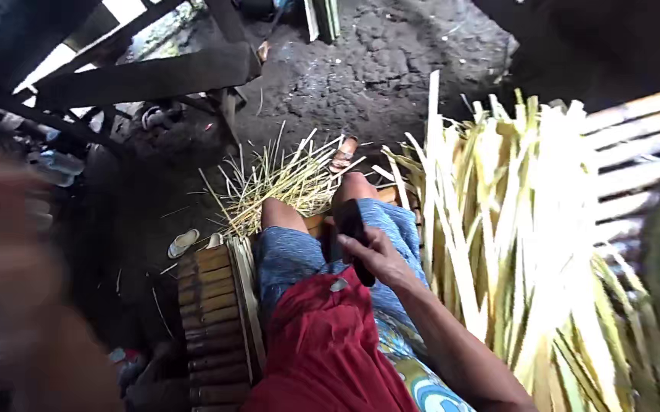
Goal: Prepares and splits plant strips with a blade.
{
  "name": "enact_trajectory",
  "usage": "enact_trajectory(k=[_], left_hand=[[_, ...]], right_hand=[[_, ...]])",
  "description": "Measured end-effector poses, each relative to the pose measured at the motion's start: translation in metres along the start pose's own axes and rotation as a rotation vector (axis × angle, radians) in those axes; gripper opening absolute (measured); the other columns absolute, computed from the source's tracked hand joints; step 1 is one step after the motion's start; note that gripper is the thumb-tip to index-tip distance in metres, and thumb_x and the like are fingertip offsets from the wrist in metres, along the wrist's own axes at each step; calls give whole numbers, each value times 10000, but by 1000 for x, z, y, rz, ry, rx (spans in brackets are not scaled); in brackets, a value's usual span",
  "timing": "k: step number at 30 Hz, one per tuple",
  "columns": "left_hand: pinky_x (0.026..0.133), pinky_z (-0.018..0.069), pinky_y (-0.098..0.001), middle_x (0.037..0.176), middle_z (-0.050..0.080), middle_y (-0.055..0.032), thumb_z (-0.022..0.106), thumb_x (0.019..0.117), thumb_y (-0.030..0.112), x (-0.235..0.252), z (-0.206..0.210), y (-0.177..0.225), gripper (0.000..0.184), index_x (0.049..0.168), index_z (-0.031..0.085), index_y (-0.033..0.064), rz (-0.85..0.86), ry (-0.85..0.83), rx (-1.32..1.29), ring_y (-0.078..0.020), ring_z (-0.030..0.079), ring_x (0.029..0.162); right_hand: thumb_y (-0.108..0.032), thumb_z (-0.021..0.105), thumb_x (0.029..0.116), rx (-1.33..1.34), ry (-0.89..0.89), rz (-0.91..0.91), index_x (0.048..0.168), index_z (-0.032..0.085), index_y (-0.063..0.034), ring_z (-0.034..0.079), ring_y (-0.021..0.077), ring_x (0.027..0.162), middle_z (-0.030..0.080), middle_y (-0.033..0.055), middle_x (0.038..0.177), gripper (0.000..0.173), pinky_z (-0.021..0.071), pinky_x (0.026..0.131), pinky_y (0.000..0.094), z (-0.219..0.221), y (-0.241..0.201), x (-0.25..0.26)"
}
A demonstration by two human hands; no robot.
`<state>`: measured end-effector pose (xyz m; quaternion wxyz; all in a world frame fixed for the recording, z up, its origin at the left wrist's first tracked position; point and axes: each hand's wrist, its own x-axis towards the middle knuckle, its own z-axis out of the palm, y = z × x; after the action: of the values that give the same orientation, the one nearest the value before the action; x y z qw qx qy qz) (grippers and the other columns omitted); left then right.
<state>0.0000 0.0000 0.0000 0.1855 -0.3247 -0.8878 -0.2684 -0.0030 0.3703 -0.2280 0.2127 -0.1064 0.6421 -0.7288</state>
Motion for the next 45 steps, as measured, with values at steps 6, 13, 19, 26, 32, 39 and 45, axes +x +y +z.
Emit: enact_trajectory(k=[6,13,19,26,32,39,45], left_hand=[[489,421,-101,780,695,79,593,1032,164,1,124,57,224,1179,710,42,-599,-235,-329,67,506,539],[496,418,-78,773,709,106,637,998,101,3,136,68,126,1089,717,66,-681,-319,-736,78,523,558],[513,434,-73,767,712,101,654,988,106,10,145,72,60,1018,700,83,-684,-385,-771,81,554,578],[538,473,-85,757,718,93,673,982,171,17,146,72,65,976,698,111,-692,-490,-730,67,605,610],[484,431,-86,736,711,98,678,981,181,23,145,71,71,967,706,118,-691,-514,-722,75,568,560],[516,467,-85,738,716,98,662,992,187,25,145,68,82,964,700,120,-658,-498,-751,64,596,582],[478,418,-81,738,701,108,659,993,184,26,142,74,63,972,694,135,-673,-459,-760,66,553,554]], right_hand=[[-151,329,1058,338,-275,180,1374,520,-129,610,56,532,667,-24,802,370,566,507,211,-11,-42,-7],[-181,339,1102,282,-453,87,1231,632,-36,608,36,515,728,28,843,352,541,483,181,-12,-73,-5],[-199,336,1107,193,-538,63,995,633,-78,588,23,466,711,0,737,339,511,425,172,-17,-93,-1],[-250,334,1113,-23,-609,131,964,618,-110,562,26,448,675,-28,689,350,483,400,172,-25,-112,3],[-258,324,1116,-66,-634,179,976,604,-111,561,46,436,681,-3,699,346,475,380,183,-28,-120,7],[-241,316,1118,-71,-627,194,1010,588,-109,560,45,444,665,-3,703,321,479,378,184,-29,-127,8],[-229,322,1120,-103,-605,207,993,570,-107,551,37,449,630,-21,682,304,480,382,177,-27,-136,5]])
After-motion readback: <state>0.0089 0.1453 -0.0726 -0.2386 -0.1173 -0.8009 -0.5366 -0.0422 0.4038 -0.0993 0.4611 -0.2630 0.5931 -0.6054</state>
